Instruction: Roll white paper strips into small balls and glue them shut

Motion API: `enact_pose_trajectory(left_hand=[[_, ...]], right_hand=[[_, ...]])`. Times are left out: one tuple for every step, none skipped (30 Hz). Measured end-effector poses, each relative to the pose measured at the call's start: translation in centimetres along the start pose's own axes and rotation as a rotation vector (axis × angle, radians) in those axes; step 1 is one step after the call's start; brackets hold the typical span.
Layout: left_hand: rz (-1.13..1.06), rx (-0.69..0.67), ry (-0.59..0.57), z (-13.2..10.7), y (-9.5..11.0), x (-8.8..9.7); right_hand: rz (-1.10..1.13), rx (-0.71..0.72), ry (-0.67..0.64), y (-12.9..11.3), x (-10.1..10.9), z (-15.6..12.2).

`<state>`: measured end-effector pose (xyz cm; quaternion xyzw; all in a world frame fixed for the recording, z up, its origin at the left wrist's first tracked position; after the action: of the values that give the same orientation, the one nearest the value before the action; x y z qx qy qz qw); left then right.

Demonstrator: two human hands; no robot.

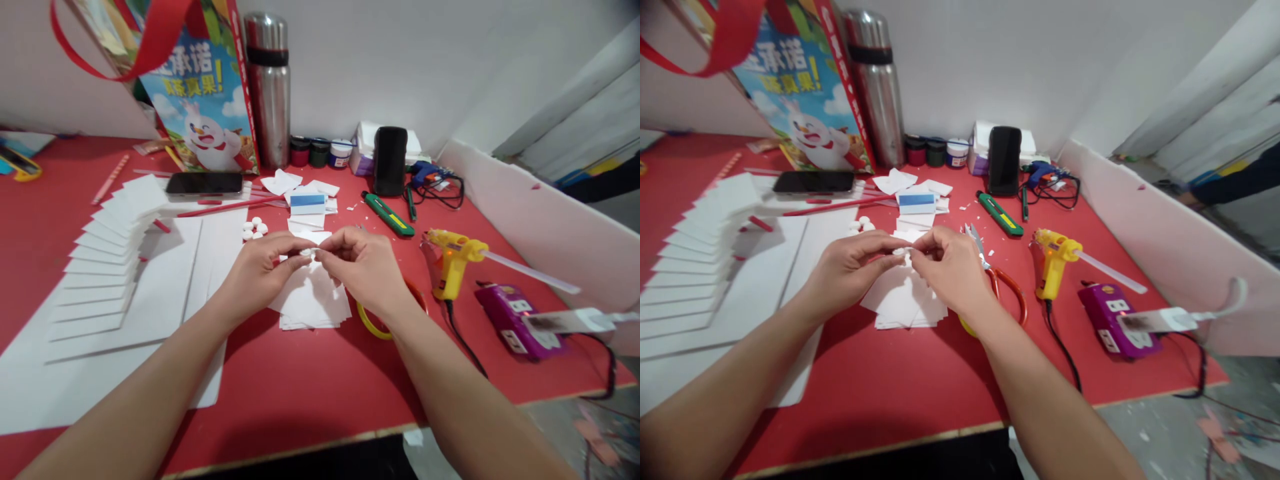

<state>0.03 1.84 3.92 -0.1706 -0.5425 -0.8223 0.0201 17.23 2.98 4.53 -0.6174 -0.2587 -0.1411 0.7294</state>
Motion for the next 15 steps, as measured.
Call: enact_pose_trajectory(left_hand=[[-0.010,0.028,0.012,0.0,0.0,0.0],[-0.021,0.054,0.025,0.0,0.0,-0.1],[-0.032,0.075,0.039,0.0,0.0,-0.1],[-0.042,0.091,0.051,0.0,0.0,-0.1],[-0.053,0.102,0.059,-0.1,0.0,-0.1],[-0.062,0.109,0.063,-0.1,-0.1,-0.1],[-0.068,0.111,0.066,-0.1,-0.1,0.0],[-0.073,0.111,0.066,-0.2,-0.2,0.0],[-0.079,0.110,0.065,-0.2,-0.2,0.0],[-0.085,0.109,0.063,-0.2,-0.3,0.1],[-0.092,0.107,0.061,-0.2,-0.4,0.1],[-0.101,0.105,0.057,-0.3,-0.4,0.2],[-0.109,0.103,0.052,-0.3,-0.5,0.2],[-0.116,0.102,0.049,-0.3,-0.5,0.3],[-0.119,0.099,0.048,-0.3,-0.5,0.3]], right_hand=[[-0.081,0.075,0.048,-0.2,0.0,-0.1],[-0.174,0.163,0.097,-0.4,-0.1,-0.3],[-0.273,0.258,0.138,-0.6,-0.2,-0.5],[-0.367,0.350,0.168,-0.8,-0.3,-0.7],[-0.445,0.431,0.187,-1.0,-0.4,-0.9],[-0.502,0.495,0.193,-1.0,-0.5,-1.0],[-0.535,0.539,0.194,-1.1,-0.6,-1.1],[-0.546,0.564,0.190,-1.1,-0.5,-1.1],[-0.541,0.574,0.183,-1.1,-0.5,-1.1],[-0.527,0.573,0.176,-1.2,-0.4,-1.0],[-0.508,0.565,0.168,-1.2,-0.3,-1.0],[-0.490,0.555,0.161,-1.3,-0.2,-0.9],[-0.473,0.545,0.153,-1.3,-0.1,-0.9],[-0.459,0.539,0.141,-1.4,-0.1,-0.9],[-0.451,0.536,0.130,-1.4,0.0,-0.8]])
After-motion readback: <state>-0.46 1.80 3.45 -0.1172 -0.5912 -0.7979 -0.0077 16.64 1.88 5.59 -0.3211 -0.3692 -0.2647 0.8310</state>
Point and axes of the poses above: each hand's wrist, its own z-axis towards the middle knuckle, its own x-axis out of the back of the hand, y = z × x, the point moved 3 cm from there along z, towards the middle knuckle, and after that the axes turned 12 degrees about -z, right-handed, at the moved point
